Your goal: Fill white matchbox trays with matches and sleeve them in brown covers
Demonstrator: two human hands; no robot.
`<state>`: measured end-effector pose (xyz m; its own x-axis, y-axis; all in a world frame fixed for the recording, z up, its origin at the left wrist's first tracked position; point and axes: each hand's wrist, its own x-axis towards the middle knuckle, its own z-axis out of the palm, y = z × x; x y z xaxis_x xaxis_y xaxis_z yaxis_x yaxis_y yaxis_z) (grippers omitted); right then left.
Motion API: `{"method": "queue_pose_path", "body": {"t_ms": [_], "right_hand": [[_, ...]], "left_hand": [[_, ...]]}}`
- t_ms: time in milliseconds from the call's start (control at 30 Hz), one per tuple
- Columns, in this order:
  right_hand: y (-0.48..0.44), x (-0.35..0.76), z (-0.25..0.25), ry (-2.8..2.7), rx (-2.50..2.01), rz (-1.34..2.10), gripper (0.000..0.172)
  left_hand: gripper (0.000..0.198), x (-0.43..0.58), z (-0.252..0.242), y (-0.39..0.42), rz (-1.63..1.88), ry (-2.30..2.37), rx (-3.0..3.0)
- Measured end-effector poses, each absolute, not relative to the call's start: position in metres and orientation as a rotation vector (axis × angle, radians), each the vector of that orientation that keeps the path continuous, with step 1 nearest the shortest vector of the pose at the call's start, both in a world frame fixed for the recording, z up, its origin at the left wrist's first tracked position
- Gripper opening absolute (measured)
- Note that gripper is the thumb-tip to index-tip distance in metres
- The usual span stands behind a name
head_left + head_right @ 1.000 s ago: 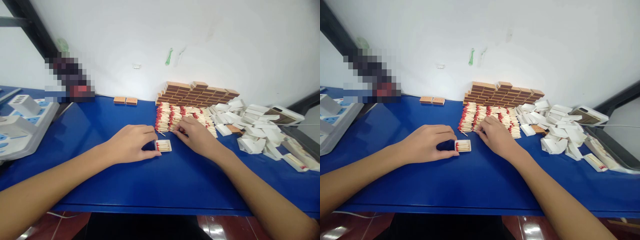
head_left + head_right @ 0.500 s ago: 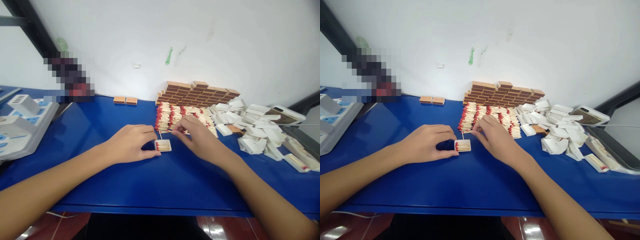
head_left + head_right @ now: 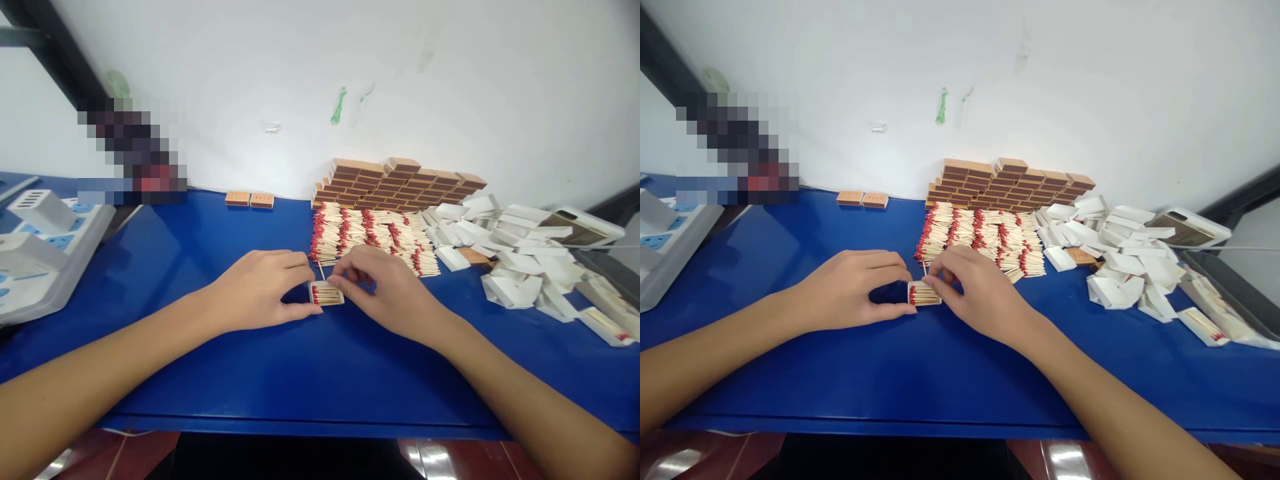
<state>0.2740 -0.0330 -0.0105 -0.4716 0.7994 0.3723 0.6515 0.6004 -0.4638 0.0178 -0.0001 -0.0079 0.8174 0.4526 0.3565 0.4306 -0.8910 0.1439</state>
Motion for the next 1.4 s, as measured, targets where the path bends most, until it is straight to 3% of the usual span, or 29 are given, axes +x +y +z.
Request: {"method": "queue_pose_path", "body": {"t_ms": [367, 600, 1133, 1300, 1400], "right_hand": [[-0.009, 0.258, -0.028, -1.983, -1.511, 0.466, 0.026], [-0.007, 0.262, -0.024, -1.991, -1.499, 0.643, 0.007], [0.0, 0.295, -0.018, -2.425, -1.162, 0.448, 0.013], [0.001, 0.291, -0.021, -2.422, -1.165, 0.366, 0.003], [0.0, 0.29, -0.02, -2.439, -1.177, 0.344, 0.005]], "left_hand": [[0.035, 0.018, -0.009, -0.001, 0.596, 0.632, 2.978], [0.032, 0.019, -0.006, -0.002, 0.555, 0.657, 2.944], [0.033, 0.018, -0.008, -0.001, 0.527, 0.656, 2.967], [0.033, 0.018, -0.007, -0.002, 0.53, 0.66, 2.963], [0.033, 0.018, -0.006, -0.001, 0.53, 0.658, 2.962]]}}
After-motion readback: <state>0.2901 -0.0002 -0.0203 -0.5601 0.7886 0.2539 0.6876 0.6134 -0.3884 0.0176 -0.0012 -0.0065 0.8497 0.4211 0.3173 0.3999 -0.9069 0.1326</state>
